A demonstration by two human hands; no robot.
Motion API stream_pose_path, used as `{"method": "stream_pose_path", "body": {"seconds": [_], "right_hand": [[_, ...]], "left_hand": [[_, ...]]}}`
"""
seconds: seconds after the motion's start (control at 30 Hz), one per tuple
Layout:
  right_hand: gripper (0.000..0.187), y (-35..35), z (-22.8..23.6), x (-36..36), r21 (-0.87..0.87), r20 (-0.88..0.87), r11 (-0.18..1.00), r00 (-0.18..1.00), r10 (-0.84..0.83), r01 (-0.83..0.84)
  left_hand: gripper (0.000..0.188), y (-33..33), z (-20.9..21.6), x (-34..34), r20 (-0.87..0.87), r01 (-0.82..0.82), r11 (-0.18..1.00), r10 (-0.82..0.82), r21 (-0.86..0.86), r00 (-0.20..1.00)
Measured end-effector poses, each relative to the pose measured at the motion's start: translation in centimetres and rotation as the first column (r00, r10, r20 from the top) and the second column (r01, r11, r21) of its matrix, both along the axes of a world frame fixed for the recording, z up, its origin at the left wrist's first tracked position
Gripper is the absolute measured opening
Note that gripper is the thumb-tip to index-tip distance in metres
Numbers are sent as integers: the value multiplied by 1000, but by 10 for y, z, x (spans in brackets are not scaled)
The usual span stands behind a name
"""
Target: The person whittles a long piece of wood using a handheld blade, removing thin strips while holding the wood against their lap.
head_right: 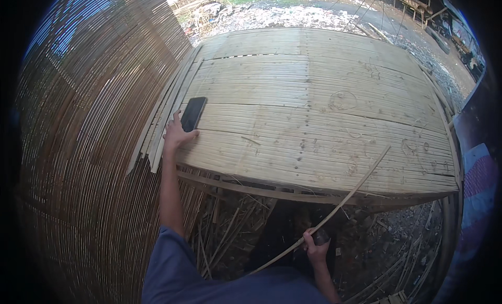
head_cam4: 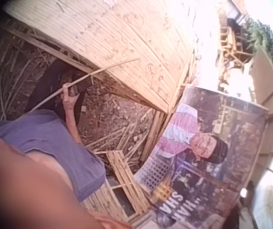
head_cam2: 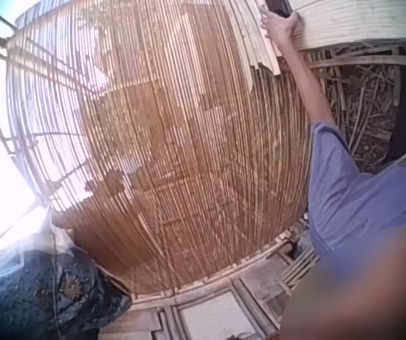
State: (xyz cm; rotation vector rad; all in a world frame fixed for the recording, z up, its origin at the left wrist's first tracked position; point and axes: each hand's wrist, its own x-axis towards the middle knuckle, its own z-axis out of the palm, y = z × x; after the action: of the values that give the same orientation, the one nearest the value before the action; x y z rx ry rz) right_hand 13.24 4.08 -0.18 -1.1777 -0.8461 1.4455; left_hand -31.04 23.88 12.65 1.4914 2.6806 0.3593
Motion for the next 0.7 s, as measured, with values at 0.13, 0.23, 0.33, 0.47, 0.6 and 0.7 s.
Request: {"method": "stream_pose_path", "body": {"seconds": [0.13,0.23,0.33,0.47,0.6,0.7], "right_hand": [[14,1,-2,0,-16,1,1000,1000,-5,5],[10,1,-3,1,-40,-69,999,998,1,-4],[10,2,-2,-1,-41,-68,999,998,-2,-1],[10,2,-5,-2,-40,-80,999,997,6,-10],[10,1,-6,-4,-31,-54,1000,999,0,-2],[10,2,-11,-2,-26,-51,1000,999,0,-1]], "left_hand": [[105,4,7,6,1,-10,1000,10,-29,1000],[104,8,9,6,-8,-6,997,6,-74,1000],[101,13,12,9,18,22,993,-20,-115,1000],[97,23,15,9,-21,12,981,-16,-193,1000],[99,33,17,6,-14,34,959,-39,-283,999],[102,37,19,5,-16,49,945,-57,-322,998]]}}
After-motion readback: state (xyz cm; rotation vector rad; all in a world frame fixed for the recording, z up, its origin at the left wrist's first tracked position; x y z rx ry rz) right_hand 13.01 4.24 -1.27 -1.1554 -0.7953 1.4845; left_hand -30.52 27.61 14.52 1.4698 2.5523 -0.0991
